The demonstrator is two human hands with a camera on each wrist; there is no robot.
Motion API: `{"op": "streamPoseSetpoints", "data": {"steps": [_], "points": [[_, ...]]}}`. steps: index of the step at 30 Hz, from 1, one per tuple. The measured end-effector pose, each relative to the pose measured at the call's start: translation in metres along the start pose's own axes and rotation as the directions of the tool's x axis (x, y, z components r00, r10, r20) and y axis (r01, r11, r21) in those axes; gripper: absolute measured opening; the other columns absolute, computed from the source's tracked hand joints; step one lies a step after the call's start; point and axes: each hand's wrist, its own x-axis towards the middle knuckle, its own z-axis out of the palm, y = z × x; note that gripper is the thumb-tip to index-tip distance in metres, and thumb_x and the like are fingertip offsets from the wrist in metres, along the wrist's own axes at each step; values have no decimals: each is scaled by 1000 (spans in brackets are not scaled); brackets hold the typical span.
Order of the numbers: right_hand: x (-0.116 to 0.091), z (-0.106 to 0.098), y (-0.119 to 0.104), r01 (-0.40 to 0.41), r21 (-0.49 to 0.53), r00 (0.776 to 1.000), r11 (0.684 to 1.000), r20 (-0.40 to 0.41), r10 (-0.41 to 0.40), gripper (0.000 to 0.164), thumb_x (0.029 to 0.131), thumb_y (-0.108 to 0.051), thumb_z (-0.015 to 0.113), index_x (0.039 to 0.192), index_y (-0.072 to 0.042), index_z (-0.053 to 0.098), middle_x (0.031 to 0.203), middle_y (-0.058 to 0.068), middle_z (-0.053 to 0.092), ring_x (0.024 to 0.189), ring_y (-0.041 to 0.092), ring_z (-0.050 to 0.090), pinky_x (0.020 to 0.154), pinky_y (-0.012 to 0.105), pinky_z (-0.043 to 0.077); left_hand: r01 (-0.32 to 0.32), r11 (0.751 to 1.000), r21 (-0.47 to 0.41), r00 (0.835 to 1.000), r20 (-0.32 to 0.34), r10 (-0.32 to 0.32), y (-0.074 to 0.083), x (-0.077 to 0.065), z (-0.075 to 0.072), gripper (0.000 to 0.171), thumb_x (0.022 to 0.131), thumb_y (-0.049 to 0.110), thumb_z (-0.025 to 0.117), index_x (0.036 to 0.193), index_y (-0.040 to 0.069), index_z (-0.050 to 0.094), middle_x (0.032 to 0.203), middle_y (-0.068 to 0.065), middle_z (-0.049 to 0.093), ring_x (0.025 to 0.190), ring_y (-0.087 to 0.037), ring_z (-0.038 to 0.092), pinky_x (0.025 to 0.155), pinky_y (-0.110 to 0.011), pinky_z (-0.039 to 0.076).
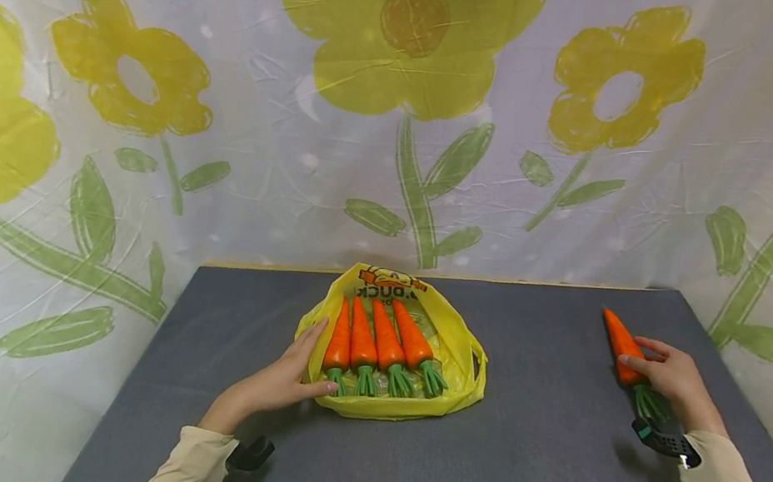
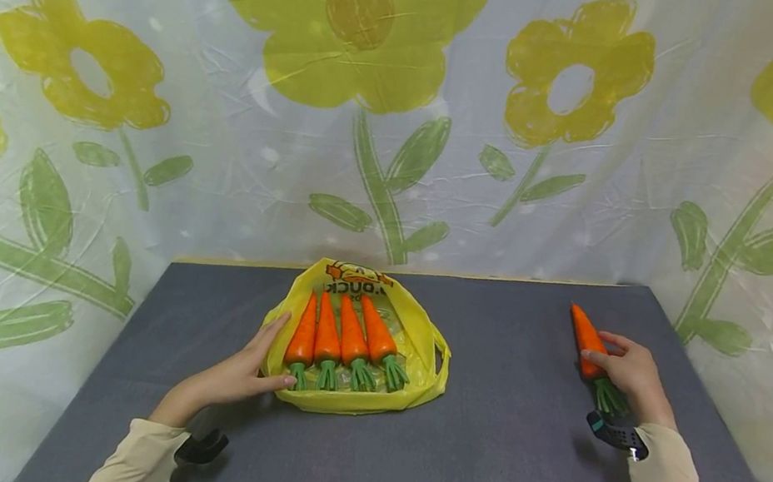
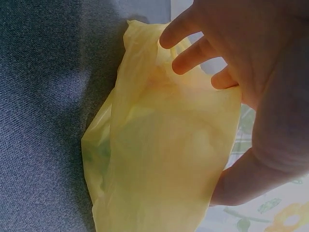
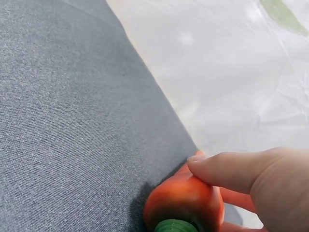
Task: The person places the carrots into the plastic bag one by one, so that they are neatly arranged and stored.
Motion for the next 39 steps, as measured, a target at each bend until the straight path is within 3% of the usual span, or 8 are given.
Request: {"op": "streamPoseSetpoints", "data": {"steps": [5,8,11,13,15,24,33,39], "points": [[-1,1,0,7,-13,1000,1000,-26,-7,78,99,-43,57,150,9,30,143,44,37,119,50,51,73,23,49,-3,1000,2,1000,-2,3,-1,0,0,107,91,46,69,160,19,-8,167,-17,-5,155,-39,1,119,-64,20],[-2,2,-1,4,-2,1000,1000,-30,-4,77,98,-43,57,151,8,30,143,44,38,115,45,54,69,19,48,-3,1000,2,1000,-2,3,-1,0,0,107,91,46,69,160,20,-8,167,-16,-5,155,-39,0,118,-64,20],[-3,3,-4,8,15,999,1000,-36,-7,77,98,-42,58,150,7,31,142,43,40,98,23,62,69,19,51,-2,1000,2,1000,-2,2,-1,0,0,107,91,46,69,160,20,-8,167,-17,-5,155,-39,0,118,-64,20],[-4,4,-6,12,32,999,999,-38,-11,76,98,-40,59,150,7,32,143,42,40,89,6,58,69,20,53,-1,1000,2,1000,-2,1,-1,0,0,107,91,46,69,160,20,-8,167,-17,-5,155,-39,1,118,-64,20],[-5,5,-9,13,39,999,999,-39,-12,75,98,-41,59,150,7,33,144,41,38,88,1,53,69,20,53,-2,1000,2,1000,-3,2,-1,1,0,107,91,46,69,160,20,-8,167,-17,-5,155,-40,1,118,-64,21],[-5,16,-24,35,53,999,998,-6,-34,73,99,-39,57,151,7,32,142,43,40,82,-1,56,69,24,55,1,1000,1,1000,2,-1,-1,1,0,107,91,47,68,160,21,-8,167,-17,-5,155,-40,1,118,-65,20],[-9,30,-50,55,58,998,997,12,-56,73,99,-40,58,152,4,32,141,41,43,94,19,64,70,25,54,-5,1000,14,1000,1,5,-2,1,-1,107,91,47,68,160,21,-9,168,-16,-6,155,-38,0,119,-63,20],[-16,44,-70,102,71,994,992,22,-104,71,98,-39,60,151,1,35,137,39,50,89,16,64,68,28,53,-1,1000,9,1000,4,1,-2,1,0,107,91,47,68,160,20,-9,167,-16,-6,155,-38,0,119,-63,21]]}}
